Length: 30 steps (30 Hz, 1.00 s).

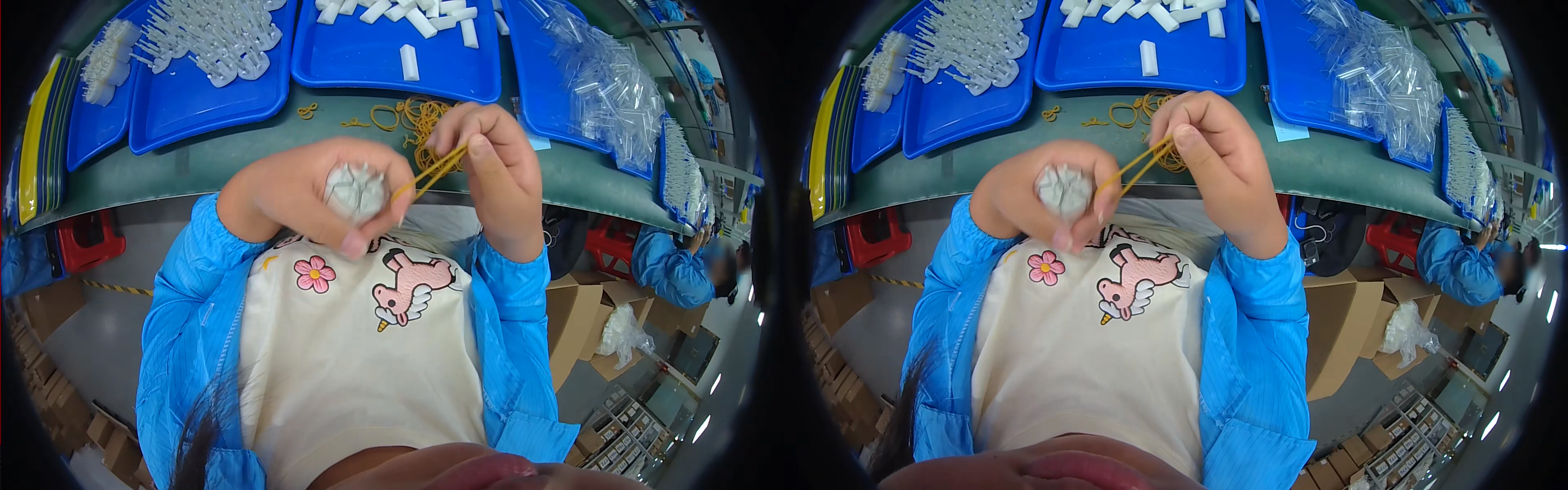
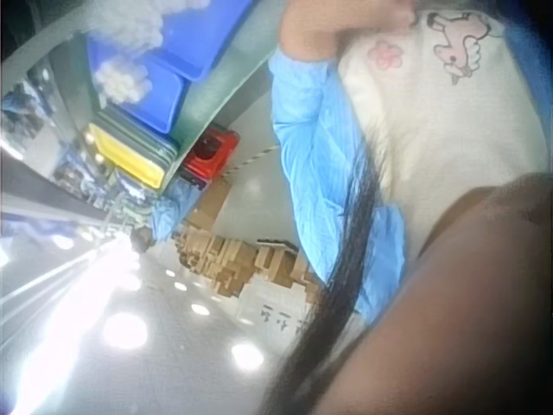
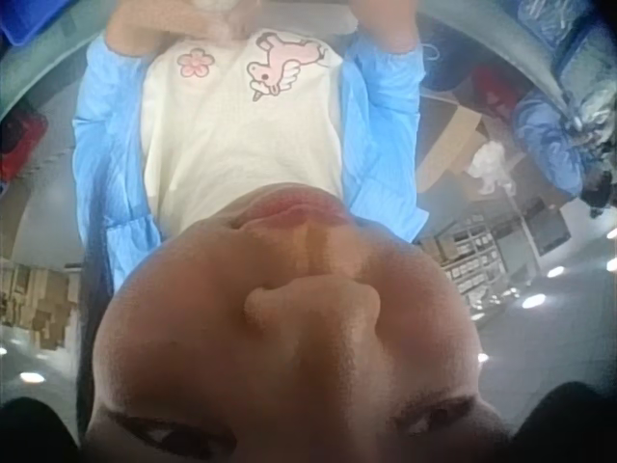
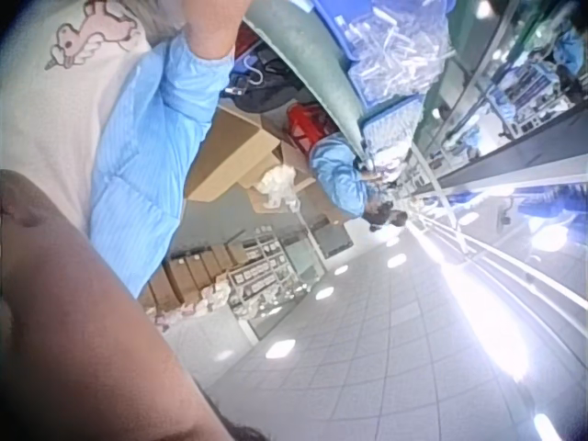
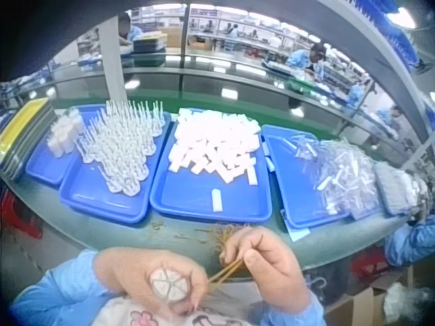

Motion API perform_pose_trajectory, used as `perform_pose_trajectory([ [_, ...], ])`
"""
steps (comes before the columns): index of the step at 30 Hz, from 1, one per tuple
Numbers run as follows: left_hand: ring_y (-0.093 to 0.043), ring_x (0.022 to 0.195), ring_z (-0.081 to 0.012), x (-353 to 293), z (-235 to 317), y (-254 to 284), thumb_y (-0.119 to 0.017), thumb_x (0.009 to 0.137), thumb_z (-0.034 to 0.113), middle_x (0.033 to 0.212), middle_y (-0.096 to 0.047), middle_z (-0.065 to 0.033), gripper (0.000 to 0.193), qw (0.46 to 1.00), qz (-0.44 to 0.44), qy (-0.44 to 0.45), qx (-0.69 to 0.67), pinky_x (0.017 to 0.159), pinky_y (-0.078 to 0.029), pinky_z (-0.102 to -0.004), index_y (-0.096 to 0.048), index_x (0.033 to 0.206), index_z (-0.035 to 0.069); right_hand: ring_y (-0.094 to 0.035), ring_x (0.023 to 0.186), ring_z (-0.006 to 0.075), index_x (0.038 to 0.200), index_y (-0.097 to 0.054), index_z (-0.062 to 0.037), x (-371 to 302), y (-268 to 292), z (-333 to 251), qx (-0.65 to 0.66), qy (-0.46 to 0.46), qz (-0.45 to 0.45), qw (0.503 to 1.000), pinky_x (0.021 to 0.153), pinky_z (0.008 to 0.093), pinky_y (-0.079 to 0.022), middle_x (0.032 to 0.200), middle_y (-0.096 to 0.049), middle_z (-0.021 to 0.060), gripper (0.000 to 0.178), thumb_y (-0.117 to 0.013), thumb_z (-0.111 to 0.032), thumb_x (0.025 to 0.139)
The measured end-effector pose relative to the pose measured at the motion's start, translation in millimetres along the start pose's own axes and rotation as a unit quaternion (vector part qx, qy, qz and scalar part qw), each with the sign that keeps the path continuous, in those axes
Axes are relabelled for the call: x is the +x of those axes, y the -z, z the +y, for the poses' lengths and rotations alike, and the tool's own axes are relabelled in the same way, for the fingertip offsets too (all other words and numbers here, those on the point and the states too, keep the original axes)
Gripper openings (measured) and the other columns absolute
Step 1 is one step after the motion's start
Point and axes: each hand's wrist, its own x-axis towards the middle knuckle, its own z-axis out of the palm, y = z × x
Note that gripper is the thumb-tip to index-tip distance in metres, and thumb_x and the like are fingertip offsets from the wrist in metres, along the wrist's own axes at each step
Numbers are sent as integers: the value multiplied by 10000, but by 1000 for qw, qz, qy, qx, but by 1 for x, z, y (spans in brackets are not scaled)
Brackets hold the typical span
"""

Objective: Assembling plastic parts by inserting small components into a white cylindrical housing and securing them with a rubber band.

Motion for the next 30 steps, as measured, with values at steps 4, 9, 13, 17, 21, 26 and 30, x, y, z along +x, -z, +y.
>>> perform_pose_trajectory([
  [4,-571,661,-126,-6,0,13,-809,680,80,780,-610,-91,388,992,-115,57,1,606,-449,-256,-564,963,-21,-559,729,201,948,-470,-46,4,-1,-1,298,-67,-79,949,806,307,-441,796,-581,88,91,-455,-129,981],
  [9,-599,781,-149,-1,8,13,-791,703,140,930,-624,-74,412,937,-76,70,333,682,-469,-275,-583,1036,17,-567,649,219,900,-526,-67,18,-15,-23,315,-214,-46,923,634,354,-477,811,-652,128,42,-505,-93,926],
  [13,-602,829,-158,6,7,-5,-797,689,160,961,-629,-53,432,905,63,80,413,718,-476,-287,-589,1053,56,-628,732,308,868,-637,-36,12,-31,-48,-288,33,-339,895,623,398,-514,875,-660,116,139,-581,17,752],
  [17,-554,799,-109,-5,3,-9,-776,696,52,867,-585,-15,400,967,148,-55,198,703,-451,-242,-555,1029,71,-641,771,327,843,-640,-44,6,-33,-75,-414,100,-368,827,656,403,-527,853,-661,118,140,-563,22,748],
  [21,-524,768,-84,-9,-8,-13,-756,731,-20,835,-542,-20,442,960,186,-194,74,684,-442,-228,-476,1056,88,-625,637,265,742,-593,-62,3,-19,-29,-53,21,-300,952,544,366,-486,860,-680,136,119,-560,47,777],
  [26,-542,777,-96,0,-22,-7,-730,775,-32,875,-535,-31,413,866,220,-333,302,691,-457,-243,-461,1063,91,-557,533,153,787,-580,-56,-5,-14,38,499,-18,-240,833,384,252,-378,1109,-671,199,133,-563,66,837],
  [30,-601,868,-144,-10,-11,-2,-716,789,-13,988,-574,-77,441,754,220,-322,529,721,-484,-277,-464,1141,75,-545,584,106,1113,-581,-1,-19,-32,39,507,-112,-67,852,367,181,-384,1386,-457,291,247,-604,26,869],
])
